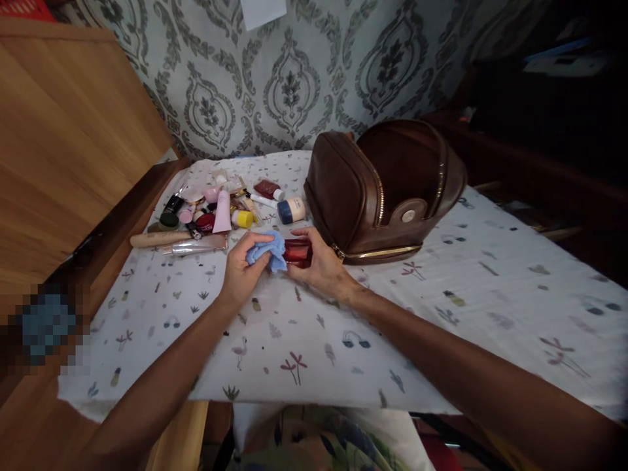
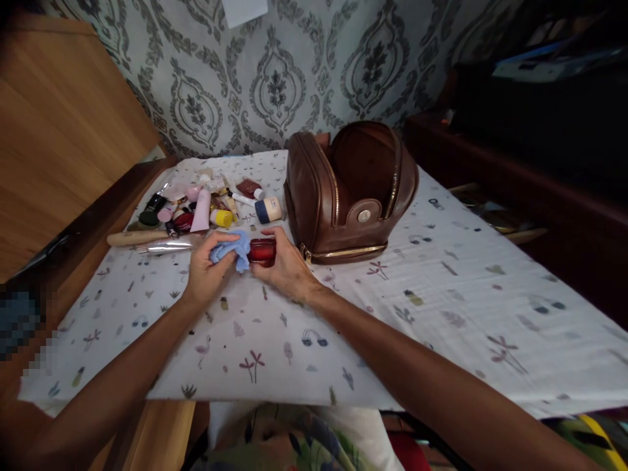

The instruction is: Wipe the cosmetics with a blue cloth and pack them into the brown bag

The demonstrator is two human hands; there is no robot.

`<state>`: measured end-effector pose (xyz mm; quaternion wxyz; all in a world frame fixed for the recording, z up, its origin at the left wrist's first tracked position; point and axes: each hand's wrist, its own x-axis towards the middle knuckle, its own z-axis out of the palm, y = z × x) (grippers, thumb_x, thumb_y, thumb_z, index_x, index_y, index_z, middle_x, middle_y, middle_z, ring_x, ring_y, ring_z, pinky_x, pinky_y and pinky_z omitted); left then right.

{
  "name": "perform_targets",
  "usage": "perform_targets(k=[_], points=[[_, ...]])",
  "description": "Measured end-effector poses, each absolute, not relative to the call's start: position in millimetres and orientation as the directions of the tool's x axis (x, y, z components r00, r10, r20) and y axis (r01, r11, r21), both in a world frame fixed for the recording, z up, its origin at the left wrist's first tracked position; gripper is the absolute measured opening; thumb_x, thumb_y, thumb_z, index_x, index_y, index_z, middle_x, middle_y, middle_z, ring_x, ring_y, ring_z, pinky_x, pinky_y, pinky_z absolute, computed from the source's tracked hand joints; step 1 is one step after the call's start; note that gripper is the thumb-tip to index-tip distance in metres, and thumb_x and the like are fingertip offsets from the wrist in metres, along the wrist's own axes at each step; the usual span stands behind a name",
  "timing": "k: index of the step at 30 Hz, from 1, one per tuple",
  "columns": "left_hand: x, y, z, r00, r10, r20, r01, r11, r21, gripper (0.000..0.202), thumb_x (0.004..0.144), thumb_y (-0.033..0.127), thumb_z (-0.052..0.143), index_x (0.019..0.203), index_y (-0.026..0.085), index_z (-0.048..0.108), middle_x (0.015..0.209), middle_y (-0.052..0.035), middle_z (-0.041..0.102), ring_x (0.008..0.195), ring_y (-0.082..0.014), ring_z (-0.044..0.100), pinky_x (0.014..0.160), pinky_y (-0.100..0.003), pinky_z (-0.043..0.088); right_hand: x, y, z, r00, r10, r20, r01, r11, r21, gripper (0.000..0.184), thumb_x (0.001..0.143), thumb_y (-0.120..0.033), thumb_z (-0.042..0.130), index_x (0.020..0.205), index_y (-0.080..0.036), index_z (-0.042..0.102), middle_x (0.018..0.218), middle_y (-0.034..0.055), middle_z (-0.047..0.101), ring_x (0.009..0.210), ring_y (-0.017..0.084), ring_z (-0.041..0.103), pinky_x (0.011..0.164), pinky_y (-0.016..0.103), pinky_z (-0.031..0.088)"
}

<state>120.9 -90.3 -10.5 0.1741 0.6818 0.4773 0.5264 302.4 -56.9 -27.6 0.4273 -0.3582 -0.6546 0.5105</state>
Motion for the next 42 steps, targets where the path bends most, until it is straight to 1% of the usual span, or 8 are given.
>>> perform_targets(k=[4,8,14,20,23,28,36,42], points=[[120,-88,-10,-0.067,0.865,0.497,0.437,-0.422,0.794,0.015,0.085,0.021,0.065,0.1,0.023,0.069,0.097,-0.0022,0.074,0.086,-0.0189,0.068,0.077,-0.031,0.054,304,-59,-30,-0.351,0.906,0.234,0.081,0.279,-0.957,0.08,0.065,-0.026,0.084,0.134,-0.025,0.044,0.106,0.0063,0.069,0.095,0.026,0.071,0.095,0.044,0.054],[118,-87,-11,-0.033,0.862,0.506,0.448,-0.44,0.778,0.017,0.085,0.019,0.064,0.1,0.023,0.07,0.097,-0.0026,0.073,0.09,-0.0197,0.067,0.082,-0.032,0.053,306,-59,-28,-0.362,0.903,0.232,0.093,0.282,-0.955,0.095,0.065,-0.023,0.084,0.147,-0.024,0.036,0.104,0.0064,0.071,0.096,0.027,0.07,0.094,0.043,0.055],[117,-88,-9,0.063,0.845,0.53,0.506,-0.485,0.713,0.019,0.085,0.017,0.062,0.1,0.023,0.071,0.098,-0.0032,0.07,0.093,-0.0204,0.066,0.086,-0.033,0.05,307,-59,-27,-0.395,0.878,0.268,0.232,0.378,-0.896,0.099,0.07,-0.021,0.076,0.155,-0.022,0.024,0.119,0.0104,0.067,0.097,0.028,0.069,0.095,0.047,0.054],[113,-87,-5,0.141,0.835,0.531,0.493,-0.524,0.694,0.018,0.084,0.016,0.061,0.097,0.023,0.072,0.096,-0.0033,0.069,0.092,-0.0209,0.065,0.086,-0.035,0.05,305,-56,-36,-0.35,0.859,0.373,0.209,0.46,-0.863,0.103,0.068,-0.022,0.077,0.155,-0.023,0.023,0.136,0.015,0.056,0.115,0.03,0.063,0.1,0.048,0.051],[109,-86,-5,0.142,0.836,0.53,0.488,-0.525,0.698,0.017,0.084,0.016,0.061,0.095,0.023,0.071,0.094,-0.0021,0.068,0.09,-0.0196,0.064,0.084,-0.033,0.049,303,-53,-41,-0.262,0.88,0.396,0.214,0.453,-0.865,0.094,0.066,-0.031,0.081,0.147,-0.022,0.035,0.137,0.0164,0.053,0.115,0.03,0.062,0.099,0.048,0.052],[107,-85,-7,0.109,0.855,0.506,0.48,-0.491,0.727,0.019,0.082,0.014,0.06,0.097,0.023,0.07,0.096,-0.0022,0.069,0.089,-0.0186,0.063,0.081,-0.031,0.048,305,-49,-38,-0.251,0.849,0.464,0.298,0.524,-0.798,0.058,0.064,-0.038,0.082,0.114,-0.018,0.059,0.119,0.0126,0.058,0.106,0.029,0.063,0.097,0.046,0.053],[112,-86,-6,0.082,0.882,0.463,0.464,-0.445,0.766,0.023,0.081,0.016,0.06,0.1,0.02,0.07,0.101,-0.0029,0.071,0.096,-0.0201,0.065,0.087,-0.031,0.049,305,-57,-31,-0.424,0.738,0.525,0.309,0.662,-0.682,0.039,0.073,-0.028,0.074,0.109,-0.018,0.061,0.113,0.0126,0.062,0.106,0.029,0.062,0.094,0.043,0.052],[111,-86,-6,0.042,0.902,0.429,0.439,-0.402,0.804,0.022,0.08,0.019,0.061,0.1,0.021,0.071,0.102,-0.0026,0.072,0.096,-0.02,0.065,0.087,-0.031,0.05,310,-60,-24,-0.507,0.782,0.362,0.376,0.579,-0.724,0.046,0.076,-0.024,0.073,0.119,-0.019,0.059,0.096,0.0042,0.068,0.081,0.02,0.064,0.075,0.032,0.051]])
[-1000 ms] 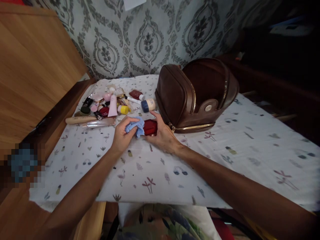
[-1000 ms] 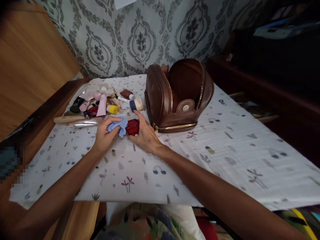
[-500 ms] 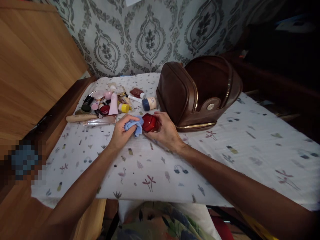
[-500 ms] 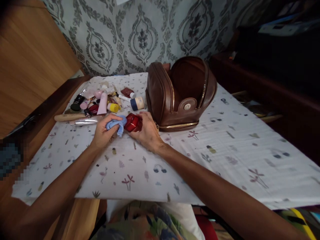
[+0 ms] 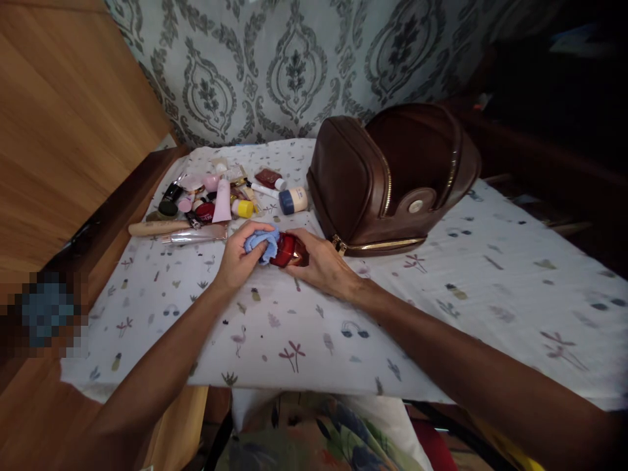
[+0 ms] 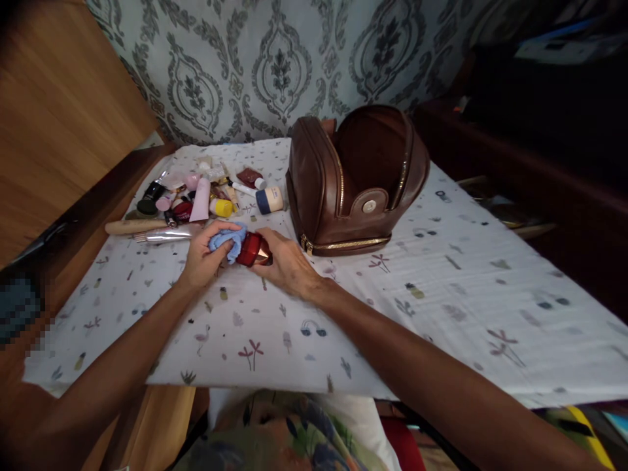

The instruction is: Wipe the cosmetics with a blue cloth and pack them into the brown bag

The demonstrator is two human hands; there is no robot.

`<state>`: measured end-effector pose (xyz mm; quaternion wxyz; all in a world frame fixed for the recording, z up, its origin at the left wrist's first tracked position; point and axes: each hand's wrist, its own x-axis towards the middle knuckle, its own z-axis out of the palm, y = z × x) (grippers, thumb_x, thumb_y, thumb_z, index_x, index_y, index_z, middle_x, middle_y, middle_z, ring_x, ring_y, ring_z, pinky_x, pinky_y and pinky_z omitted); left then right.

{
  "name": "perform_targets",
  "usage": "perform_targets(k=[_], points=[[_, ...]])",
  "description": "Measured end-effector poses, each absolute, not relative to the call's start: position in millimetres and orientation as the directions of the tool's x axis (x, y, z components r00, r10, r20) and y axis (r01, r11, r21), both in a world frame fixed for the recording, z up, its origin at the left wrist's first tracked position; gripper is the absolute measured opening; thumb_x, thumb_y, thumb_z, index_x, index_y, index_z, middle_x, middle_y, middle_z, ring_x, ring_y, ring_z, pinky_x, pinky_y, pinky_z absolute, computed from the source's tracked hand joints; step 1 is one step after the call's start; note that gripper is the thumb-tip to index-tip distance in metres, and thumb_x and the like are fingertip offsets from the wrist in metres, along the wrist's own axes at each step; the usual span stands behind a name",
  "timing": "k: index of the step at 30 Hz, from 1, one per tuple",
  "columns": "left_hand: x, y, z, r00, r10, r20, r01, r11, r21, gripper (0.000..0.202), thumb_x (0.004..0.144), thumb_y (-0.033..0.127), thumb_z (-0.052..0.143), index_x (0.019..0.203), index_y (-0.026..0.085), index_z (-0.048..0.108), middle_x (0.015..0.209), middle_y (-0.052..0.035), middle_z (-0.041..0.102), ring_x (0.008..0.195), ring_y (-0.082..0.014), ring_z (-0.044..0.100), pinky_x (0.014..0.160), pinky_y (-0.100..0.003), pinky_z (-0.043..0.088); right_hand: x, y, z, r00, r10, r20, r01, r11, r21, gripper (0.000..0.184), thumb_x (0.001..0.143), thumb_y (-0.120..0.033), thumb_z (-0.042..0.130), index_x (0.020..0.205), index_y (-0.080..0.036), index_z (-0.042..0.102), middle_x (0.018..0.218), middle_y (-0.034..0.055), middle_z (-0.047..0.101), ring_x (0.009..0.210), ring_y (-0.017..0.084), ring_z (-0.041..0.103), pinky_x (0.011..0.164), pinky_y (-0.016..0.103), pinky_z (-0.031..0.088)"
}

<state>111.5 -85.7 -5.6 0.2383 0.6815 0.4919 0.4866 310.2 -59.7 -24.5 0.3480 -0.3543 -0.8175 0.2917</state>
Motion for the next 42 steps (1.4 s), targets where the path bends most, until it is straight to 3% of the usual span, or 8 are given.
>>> perform_targets(k=[3,7,14,21,29,34,38,42], points=[[109,-85,-6,0.032,0.915,0.402,0.429,-0.376,0.821,0.022,0.08,0.02,0.061,0.1,0.022,0.071,0.104,-0.0022,0.072,0.095,-0.0204,0.065,0.086,-0.032,0.05,312,-58,-23,-0.527,0.774,0.351,0.34,0.57,-0.748,0.052,0.074,-0.026,0.078,0.122,-0.018,0.059,0.103,0.0059,0.069,0.088,0.022,0.066,0.08,0.034,0.052],[106,-83,-5,0.031,0.922,0.386,0.449,-0.358,0.819,0.022,0.079,0.02,0.058,0.096,0.022,0.072,0.101,-0.0022,0.071,0.093,-0.0214,0.064,0.085,-0.034,0.05,315,-52,-24,-0.518,0.722,0.457,0.262,0.643,-0.719,0.062,0.072,-0.032,0.083,0.128,-0.021,0.059,0.117,0.01,0.066,0.108,0.028,0.064,0.094,0.044,0.051],[104,-82,-6,0.072,0.932,0.356,0.435,-0.351,0.829,0.021,0.076,0.019,0.057,0.089,0.021,0.074,0.097,-0.003,0.071,0.091,-0.0211,0.064,0.082,-0.032,0.05,320,-51,-21,-0.483,0.722,0.496,0.299,0.668,-0.681,0.077,0.07,-0.027,0.085,0.139,-0.025,0.05,0.118,0.0082,0.065,0.113,0.029,0.061,0.097,0.046,0.051],[106,-84,-2,0.04,0.924,0.38,0.428,-0.359,0.829,0.022,0.075,0.017,0.057,0.088,0.021,0.074,0.092,-0.0014,0.074,0.079,-0.0184,0.063,0.071,-0.03,0.049,317,-58,-16,-0.541,0.704,0.461,0.316,0.677,-0.664,0.066,0.073,-0.023,0.082,0.133,-0.026,0.054,0.122,0.0085,0.062,0.115,0.029,0.059,0.099,0.048,0.05],[106,-87,5,0.122,0.878,0.463,0.408,-0.47,0.783,0.021,0.073,0.011,0.056,0.082,0.021,0.073,0.091,-0.0015,0.071,0.087,-0.0188,0.064,0.078,-0.029,0.05,317,-54,-16,-0.553,0.624,0.553,0.243,0.755,-0.609,0.048,0.078,-0.027,0.081,0.123,-0.025,0.062,0.118,0.008,0.069,0.11,0.029,0.061,0.098,0.047,0.049],[102,-83,1,0.118,0.868,0.483,0.443,-0.481,0.757,0.02,0.074,0.012,0.056,0.082,0.021,0.072,0.092,-0.0022,0.07,0.09,-0.0198,0.064,0.081,-0.031,0.05,316,-50,-21,-0.49,0.677,0.549,0.198,0.7,-0.686,0.047,0.077,-0.032,0.082,0.121,-0.023,0.066,0.113,0.0073,0.071,0.105,0.026,0.064,0.094,0.043,0.051],[106,-84,1,0.147,0.832,0.535,0.487,-0.532,0.693,0.021,0.076,0.012,0.056,0.085,0.021,0.072,0.098,-0.0032,0.071,0.101,-0.0217,0.064,0.093,-0.036,0.05,314,-47,-26,-0.394,0.808,0.438,0.154,0.528,-0.835,0.052,0.072,-0.041,0.084,0.118,-0.024,0.067,0.095,0.0025,0.069,0.087,0.02,0.064,0.075,0.034,0.054],[109,-88,3,0.2,0.805,0.559,0.514,-0.572,0.64,0.023,0.078,0.01,0.055,0.086,0.023,0.072,0.101,-0.0037,0.071,0.103,-0.022,0.064,0.094,-0.037,0.05,313,-45,-28,-0.384,0.853,0.355,0.089,0.417,-0.905,0.053,0.068,-0.043,0.084,0.114,-0.022,0.067,0.086,-0.0003,0.066,0.08,0.017,0.062,0.071,0.032,0.053]])
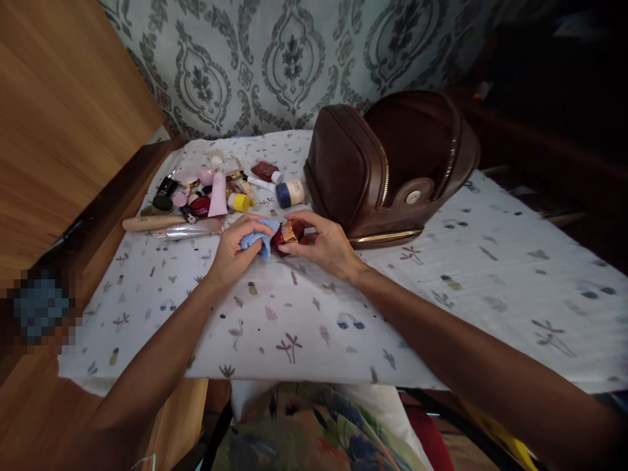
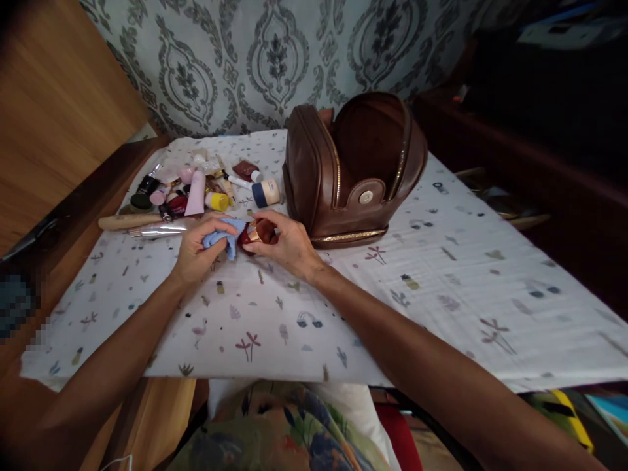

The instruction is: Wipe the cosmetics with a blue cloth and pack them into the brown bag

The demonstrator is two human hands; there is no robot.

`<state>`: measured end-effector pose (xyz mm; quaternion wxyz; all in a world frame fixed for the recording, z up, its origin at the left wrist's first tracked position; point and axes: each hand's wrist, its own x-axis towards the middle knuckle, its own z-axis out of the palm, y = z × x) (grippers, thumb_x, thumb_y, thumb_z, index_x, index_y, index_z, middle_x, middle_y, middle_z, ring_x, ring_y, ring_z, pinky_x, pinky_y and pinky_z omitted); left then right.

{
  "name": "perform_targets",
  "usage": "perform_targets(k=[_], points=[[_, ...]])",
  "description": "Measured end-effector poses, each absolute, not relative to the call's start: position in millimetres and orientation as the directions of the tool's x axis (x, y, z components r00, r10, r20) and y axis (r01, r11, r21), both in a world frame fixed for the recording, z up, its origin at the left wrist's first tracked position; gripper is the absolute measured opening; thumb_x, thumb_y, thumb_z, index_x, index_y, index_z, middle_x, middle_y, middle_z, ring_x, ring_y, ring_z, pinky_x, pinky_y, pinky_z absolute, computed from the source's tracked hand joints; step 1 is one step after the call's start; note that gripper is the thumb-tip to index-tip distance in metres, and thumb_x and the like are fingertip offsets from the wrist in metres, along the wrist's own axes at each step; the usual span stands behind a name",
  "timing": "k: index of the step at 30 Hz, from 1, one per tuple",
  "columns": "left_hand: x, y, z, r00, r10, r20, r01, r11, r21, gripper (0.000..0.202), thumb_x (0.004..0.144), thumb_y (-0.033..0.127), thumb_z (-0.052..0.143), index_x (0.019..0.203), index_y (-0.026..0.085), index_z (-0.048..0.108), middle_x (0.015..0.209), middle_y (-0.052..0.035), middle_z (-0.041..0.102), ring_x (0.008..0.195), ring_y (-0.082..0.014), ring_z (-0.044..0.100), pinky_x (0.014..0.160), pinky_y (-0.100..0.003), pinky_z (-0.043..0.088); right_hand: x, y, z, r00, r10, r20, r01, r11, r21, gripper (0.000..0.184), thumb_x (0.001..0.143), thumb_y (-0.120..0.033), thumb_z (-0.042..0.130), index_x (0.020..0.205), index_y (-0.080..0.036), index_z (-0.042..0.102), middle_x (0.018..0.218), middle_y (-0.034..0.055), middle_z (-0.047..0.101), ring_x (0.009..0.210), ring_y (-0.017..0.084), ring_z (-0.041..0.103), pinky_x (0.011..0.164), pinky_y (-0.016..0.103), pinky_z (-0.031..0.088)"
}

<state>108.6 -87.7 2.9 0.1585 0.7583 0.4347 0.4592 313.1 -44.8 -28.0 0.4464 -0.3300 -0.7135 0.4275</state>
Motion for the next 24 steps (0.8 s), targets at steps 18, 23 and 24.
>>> perform_targets(k=[18,23,24], points=[[110,-91,11,0.238,0.793,0.561,0.502,-0.595,0.628,0.022,0.076,0.009,0.054,0.081,0.022,0.07,0.096,-0.0039,0.071,0.095,-0.0215,0.065,0.088,-0.036,0.051,313,-47,-26,-0.395,0.874,0.284,0.062,0.334,-0.941,0.047,0.078,-0.046,0.075,0.117,-0.021,0.064,0.096,0.0047,0.072,0.092,0.021,0.068,0.075,0.035,0.057],[111,-92,11,0.242,0.77,0.59,0.523,-0.616,0.589,0.022,0.078,0.008,0.055,0.082,0.023,0.07,0.099,-0.0035,0.072,0.095,-0.021,0.065,0.088,-0.036,0.051,310,-48,-31,-0.369,0.891,0.265,0.027,0.295,-0.955,0.049,0.079,-0.054,0.074,0.114,-0.021,0.065,0.093,0.0042,0.072,0.087,0.021,0.071,0.071,0.035,0.06],[111,-92,10,0.249,0.764,0.596,0.525,-0.623,0.579,0.022,0.078,0.008,0.055,0.082,0.023,0.07,0.1,-0.0034,0.072,0.096,-0.0211,0.065,0.089,-0.037,0.051,309,-48,-32,-0.37,0.895,0.25,0.01,0.273,-0.962,0.05,0.078,-0.055,0.075,0.114,-0.021,0.064,0.094,0.0044,0.072,0.086,0.021,0.071,0.071,0.034,0.061]])
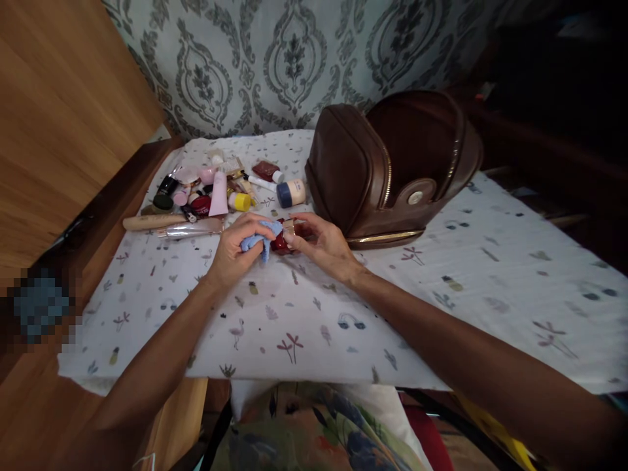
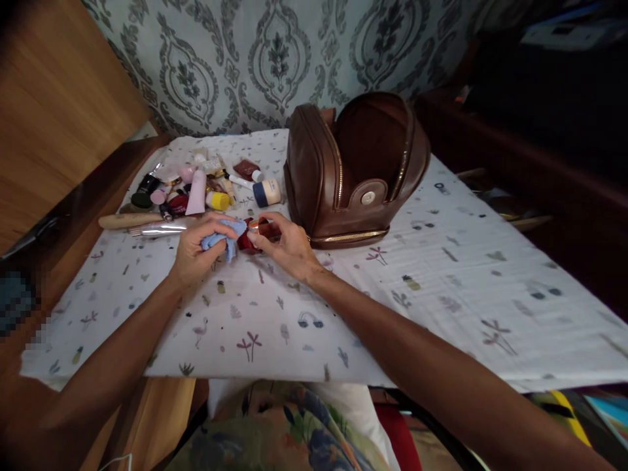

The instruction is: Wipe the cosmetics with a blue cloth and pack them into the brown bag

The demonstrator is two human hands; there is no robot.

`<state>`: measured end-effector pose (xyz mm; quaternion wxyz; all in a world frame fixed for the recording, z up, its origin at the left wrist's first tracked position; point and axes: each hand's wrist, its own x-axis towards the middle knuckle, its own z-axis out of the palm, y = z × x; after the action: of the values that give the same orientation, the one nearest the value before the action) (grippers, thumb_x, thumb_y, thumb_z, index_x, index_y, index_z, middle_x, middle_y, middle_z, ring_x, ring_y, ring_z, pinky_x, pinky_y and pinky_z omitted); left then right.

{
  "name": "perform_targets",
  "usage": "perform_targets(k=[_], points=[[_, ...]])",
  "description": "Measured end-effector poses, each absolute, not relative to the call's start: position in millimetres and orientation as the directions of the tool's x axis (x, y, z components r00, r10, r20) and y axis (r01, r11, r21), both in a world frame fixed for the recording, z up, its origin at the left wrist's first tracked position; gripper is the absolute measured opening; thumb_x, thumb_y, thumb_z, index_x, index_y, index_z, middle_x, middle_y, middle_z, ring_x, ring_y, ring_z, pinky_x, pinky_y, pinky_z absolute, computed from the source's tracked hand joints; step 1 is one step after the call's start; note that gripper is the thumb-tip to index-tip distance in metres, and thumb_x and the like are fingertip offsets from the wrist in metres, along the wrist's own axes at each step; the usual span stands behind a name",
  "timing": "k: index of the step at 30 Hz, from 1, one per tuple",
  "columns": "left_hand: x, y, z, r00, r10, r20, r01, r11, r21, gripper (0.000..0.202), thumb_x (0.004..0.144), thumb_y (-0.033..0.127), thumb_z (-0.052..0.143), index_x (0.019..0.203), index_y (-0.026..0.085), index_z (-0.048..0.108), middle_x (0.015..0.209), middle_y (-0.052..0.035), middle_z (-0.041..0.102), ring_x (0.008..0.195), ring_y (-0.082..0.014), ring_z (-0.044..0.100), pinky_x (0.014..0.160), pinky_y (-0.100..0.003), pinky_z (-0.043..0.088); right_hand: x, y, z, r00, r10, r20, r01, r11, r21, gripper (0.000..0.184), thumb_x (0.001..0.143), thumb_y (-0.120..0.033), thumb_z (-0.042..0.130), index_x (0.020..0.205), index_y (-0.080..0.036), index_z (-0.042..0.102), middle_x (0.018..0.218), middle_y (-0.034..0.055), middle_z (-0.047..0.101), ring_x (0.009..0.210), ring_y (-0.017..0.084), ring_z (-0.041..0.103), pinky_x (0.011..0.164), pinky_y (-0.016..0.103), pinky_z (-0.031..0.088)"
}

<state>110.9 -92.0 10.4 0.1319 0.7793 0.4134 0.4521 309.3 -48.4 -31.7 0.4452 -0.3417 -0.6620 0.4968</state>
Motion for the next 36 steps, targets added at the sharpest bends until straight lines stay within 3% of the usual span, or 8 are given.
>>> perform_targets(k=[7,14,21,28,32,36], points=[[113,-92,9,0.347,0.69,0.635,0.534,-0.702,0.471,0.023,0.082,0.007,0.054,0.083,0.024,0.07,0.1,-0.004,0.073,0.098,-0.0218,0.065,0.091,-0.04,0.05,305,-47,-33,-0.357,0.926,0.123,-0.163,0.068,-0.984,0.058,0.071,-0.06,0.08,0.11,-0.021,0.062,0.087,0.0026,0.072,0.077,0.02,0.073,0.067,0.035,0.063],[115,-93,6,0.351,0.685,0.639,0.561,-0.7,0.442,0.023,0.084,0.009,0.053,0.085,0.025,0.07,0.103,-0.0042,0.074,0.099,-0.0229,0.064,0.093,-0.042,0.049,303,-49,-33,-0.327,0.943,0.058,-0.199,-0.009,-0.98,0.051,0.074,-0.056,0.08,0.106,-0.021,0.061,0.085,0.0022,0.07,0.079,0.02,0.074,0.072,0.037,0.065],[118,-97,5,0.435,0.567,0.7,0.649,-0.736,0.194,0.023,0.088,0.008,0.053,0.089,0.024,0.069,0.109,-0.0055,0.074,0.102,-0.0245,0.06,0.09,-0.044,0.052,300,-54,-28,-0.296,0.955,0.035,-0.29,-0.055,-0.956,0.048,0.072,-0.051,0.084,0.102,-0.021,0.062,0.087,0.0014,0.071,0.076,0.018,0.073,0.07,0.034,0.065],[121,-97,4,0.484,0.396,0.78,0.627,-0.779,0.006,0.023,0.087,0.003,0.054,0.092,0.022,0.066,0.109,-0.0066,0.074,0.101,-0.0239,0.059,0.087,-0.044,0.054,301,-60,-19,-0.28,0.959,-0.046,-0.391,-0.158,-0.907,0.045,0.072,-0.049,0.085,0.097,-0.019,0.063,0.088,0.0028,0.073,0.08,0.016,0.073,0.07,0.028,0.064],[122,-97,4,0.487,0.395,0.779,0.631,-0.776,-0.002,0.022,0.088,0.004,0.055,0.091,0.023,0.066,0.108,-0.0058,0.075,0.101,-0.0236,0.06,0.087,-0.044,0.054,303,-62,-12,-0.307,0.95,-0.059,-0.461,-0.202,-0.864,0.038,0.078,-0.049,0.081,0.093,-0.019,0.063,0.087,0.0026,0.074,0.081,0.015,0.071,0.071,0.027,0.062],[124,-99,5,0.438,0.435,0.787,0.63,-0.773,0.077,0.022,0.088,0.005,0.054,0.09,0.023,0.066,0.107,-0.0063,0.074,0.101,-0.0232,0.061,0.087,-0.043,0.054,304,-62,-11,-0.304,0.949,-0.081,-0.478,-0.226,-0.849,0.036,0.079,-0.048,0.08,0.091,-0.019,0.065,0.087,0.003,0.074,0.08,0.015,0.07,0.068,0.026,0.06]])
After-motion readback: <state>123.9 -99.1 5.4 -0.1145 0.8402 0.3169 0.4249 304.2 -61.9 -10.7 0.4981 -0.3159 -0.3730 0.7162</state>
